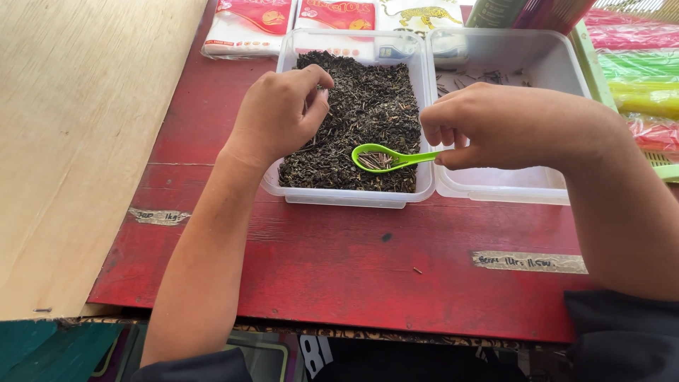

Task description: The person sorts through a container of dried herbs, picking out small twigs and debris by hand and placing them into a separate container. They also use a green plastic spoon to scoop and move the herbs within the container.

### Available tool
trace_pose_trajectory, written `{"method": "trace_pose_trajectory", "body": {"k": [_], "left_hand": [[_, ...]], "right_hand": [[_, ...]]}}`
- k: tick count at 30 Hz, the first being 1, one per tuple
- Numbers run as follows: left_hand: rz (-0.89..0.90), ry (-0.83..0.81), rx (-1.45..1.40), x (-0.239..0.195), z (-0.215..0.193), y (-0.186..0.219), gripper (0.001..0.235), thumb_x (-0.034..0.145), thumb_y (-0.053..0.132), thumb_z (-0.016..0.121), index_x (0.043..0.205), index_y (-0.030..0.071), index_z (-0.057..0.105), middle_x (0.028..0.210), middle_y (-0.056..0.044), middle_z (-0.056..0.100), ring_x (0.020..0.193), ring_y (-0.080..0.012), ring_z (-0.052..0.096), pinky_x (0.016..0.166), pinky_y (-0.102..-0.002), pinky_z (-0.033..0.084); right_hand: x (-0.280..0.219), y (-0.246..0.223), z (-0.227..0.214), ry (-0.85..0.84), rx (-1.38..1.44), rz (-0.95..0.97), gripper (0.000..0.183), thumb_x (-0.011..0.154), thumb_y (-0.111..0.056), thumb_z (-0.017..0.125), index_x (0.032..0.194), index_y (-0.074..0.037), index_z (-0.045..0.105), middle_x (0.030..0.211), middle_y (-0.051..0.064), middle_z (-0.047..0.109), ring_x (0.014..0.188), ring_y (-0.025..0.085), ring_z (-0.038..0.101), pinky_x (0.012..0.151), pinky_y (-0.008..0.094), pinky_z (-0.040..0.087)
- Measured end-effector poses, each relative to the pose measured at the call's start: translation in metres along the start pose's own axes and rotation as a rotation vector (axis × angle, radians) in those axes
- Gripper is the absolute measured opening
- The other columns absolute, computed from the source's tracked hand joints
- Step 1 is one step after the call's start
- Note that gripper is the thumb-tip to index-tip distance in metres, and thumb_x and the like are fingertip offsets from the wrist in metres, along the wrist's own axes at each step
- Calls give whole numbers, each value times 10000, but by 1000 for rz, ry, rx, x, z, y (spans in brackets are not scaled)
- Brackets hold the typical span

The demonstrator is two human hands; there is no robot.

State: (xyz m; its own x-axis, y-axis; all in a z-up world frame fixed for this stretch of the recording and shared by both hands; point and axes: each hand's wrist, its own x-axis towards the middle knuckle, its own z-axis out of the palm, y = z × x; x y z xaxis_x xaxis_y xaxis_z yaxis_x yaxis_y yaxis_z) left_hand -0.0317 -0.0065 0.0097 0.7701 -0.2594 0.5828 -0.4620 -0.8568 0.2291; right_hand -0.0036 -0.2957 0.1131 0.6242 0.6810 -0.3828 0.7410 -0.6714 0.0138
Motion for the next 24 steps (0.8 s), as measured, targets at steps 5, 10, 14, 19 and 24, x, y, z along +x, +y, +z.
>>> {"method": "trace_pose_trajectory", "body": {"k": [5, 10, 14, 19, 24], "left_hand": [[70, 42, 33, -1, 4, -6, 133, 948, 100, 546, 1003, 113, 666, 951, -31, 700, 838, -281, 644, 761, -444, 436], [24, -118, 164, -3, -15, -1, 34, 852, 250, 663, 824, 240, 681, 858, 57, 644, 878, -217, 580, 746, -439, 310], [-181, -496, 202, -1, -24, 13, 66, 794, 259, 693, 778, 278, 754, 769, 76, 616, 904, -175, 572, 830, -443, 228], [-215, -586, 361, -1, -10, 8, 86, 806, 337, 750, 848, 303, 817, 915, 56, 667, 1095, -207, 521, 867, -497, 247], [-235, -615, 379, -2, 8, -2, 88, 769, 334, 762, 825, 289, 812, 978, 30, 676, 1122, -249, 524, 923, -562, 279]], "right_hand": [[-1, -6, -1, -31, -2, 52, 196, 882, -376, 667, 987, -211, 676, 944, -20, 733, 947, 183, 665, 831, 361, 531], [0, -7, 0, -37, 7, 41, 241, 896, -407, 666, 1025, -204, 681, 979, -15, 743, 956, 198, 683, 839, 371, 540], [-2, -7, -2, -35, 13, 63, 283, 889, -437, 673, 1064, -215, 659, 991, -8, 735, 972, 202, 671, 846, 373, 534], [4, -5, 2, 2, 26, 11, 294, 903, -444, 668, 1053, -191, 649, 961, 20, 732, 939, 220, 675, 835, 389, 537], [16, -3, 17, 348, 52, -363, 249, 949, -303, 690, 908, -94, 561, 908, 84, 617, 759, 333, 632, 720, 480, 470]]}}
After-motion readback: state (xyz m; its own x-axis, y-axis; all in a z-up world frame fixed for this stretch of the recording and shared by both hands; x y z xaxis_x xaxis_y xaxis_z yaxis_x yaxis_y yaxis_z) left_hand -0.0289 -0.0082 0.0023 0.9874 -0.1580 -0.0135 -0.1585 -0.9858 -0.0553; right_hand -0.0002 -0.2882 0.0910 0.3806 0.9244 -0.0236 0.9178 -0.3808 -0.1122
